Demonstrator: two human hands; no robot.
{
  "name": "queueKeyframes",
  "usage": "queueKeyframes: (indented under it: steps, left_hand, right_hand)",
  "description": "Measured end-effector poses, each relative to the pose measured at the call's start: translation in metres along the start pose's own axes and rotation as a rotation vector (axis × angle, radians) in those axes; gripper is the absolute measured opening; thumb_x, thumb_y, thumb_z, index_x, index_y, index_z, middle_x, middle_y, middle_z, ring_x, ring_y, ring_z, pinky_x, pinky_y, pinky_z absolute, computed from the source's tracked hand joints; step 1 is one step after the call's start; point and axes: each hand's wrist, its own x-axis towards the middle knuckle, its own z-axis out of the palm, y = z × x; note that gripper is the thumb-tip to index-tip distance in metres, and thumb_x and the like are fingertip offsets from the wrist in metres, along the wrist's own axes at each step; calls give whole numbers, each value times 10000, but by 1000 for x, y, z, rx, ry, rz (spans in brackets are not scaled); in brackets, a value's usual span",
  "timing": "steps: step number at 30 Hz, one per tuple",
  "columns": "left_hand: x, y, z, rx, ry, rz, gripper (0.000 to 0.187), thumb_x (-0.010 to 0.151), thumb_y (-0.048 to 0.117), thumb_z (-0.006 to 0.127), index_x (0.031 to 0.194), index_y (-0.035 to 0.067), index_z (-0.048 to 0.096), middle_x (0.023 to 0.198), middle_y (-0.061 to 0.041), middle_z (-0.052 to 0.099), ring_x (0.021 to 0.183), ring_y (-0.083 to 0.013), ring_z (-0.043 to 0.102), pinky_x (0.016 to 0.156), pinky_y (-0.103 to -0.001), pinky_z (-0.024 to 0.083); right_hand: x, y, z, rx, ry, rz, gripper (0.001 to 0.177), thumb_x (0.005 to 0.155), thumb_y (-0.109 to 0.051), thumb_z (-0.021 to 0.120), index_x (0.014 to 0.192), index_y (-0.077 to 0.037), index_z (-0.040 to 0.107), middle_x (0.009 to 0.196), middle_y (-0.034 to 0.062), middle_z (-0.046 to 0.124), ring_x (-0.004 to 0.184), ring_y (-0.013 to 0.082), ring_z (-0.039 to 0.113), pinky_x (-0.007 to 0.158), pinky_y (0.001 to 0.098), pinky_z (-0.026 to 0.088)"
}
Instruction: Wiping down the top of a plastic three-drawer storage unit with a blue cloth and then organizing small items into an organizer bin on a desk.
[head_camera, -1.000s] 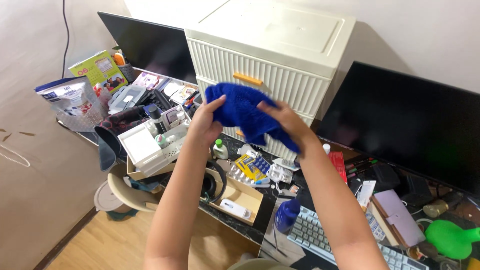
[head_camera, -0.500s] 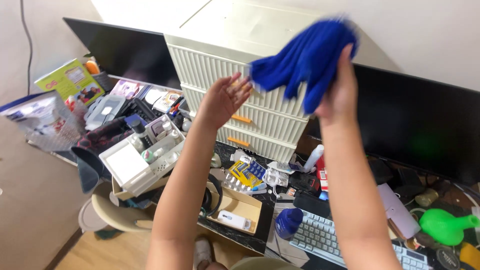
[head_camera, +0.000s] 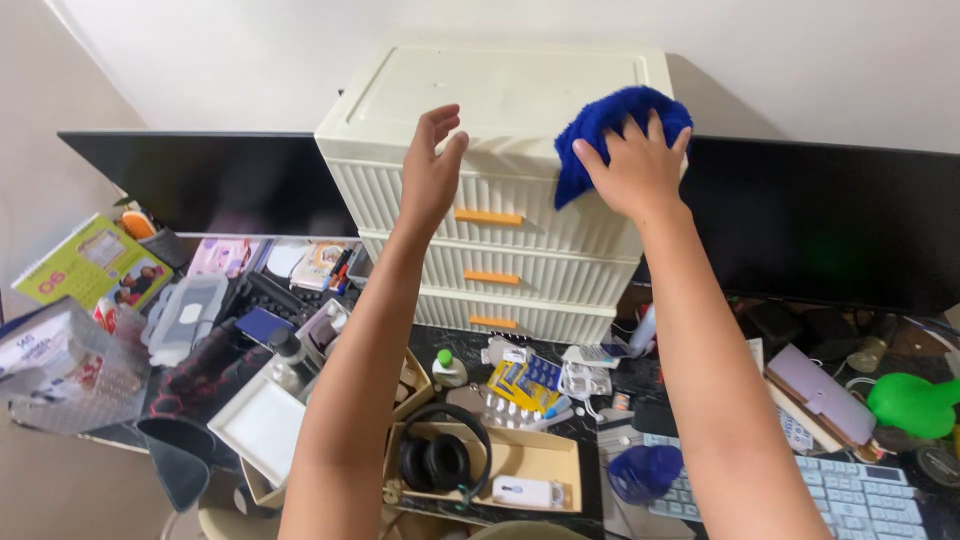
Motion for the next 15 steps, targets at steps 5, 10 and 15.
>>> queueKeyframes:
  steps: [5,10,15]
  left_hand:
    - [14,-12,-23,313,30,177,374,976,165,616,1332,56,586,1391,-207,589,1381,-393,503,1120,-462,415]
    - [47,-26,-48,594,120,316,333,958,149,637,1284,83,612,1355,-172,613,1446,-429,398,1208,-634,217]
    - [86,-68,-71,764,176,352,377,978,197,619,1341,102,592,1418,-192,565,1479,-451,339,1211,-651,176]
  right_hand:
    - [-4,-21,-4,-35,-115,187,677,1036,-635,340,1366,-131,650,1564,144,457,1514,457,231,1160,771,78]
    - [0,-15,0,-83,-132,206,678,1011,-633,348,1370,-133,633,1570,171,416,1489,473,224,1146,741,106]
    - [2,-23,-5,-111,-153,241,703,998,-627,339,1403,-119,607,1588,160,411,1511,430,246,1211,651,145]
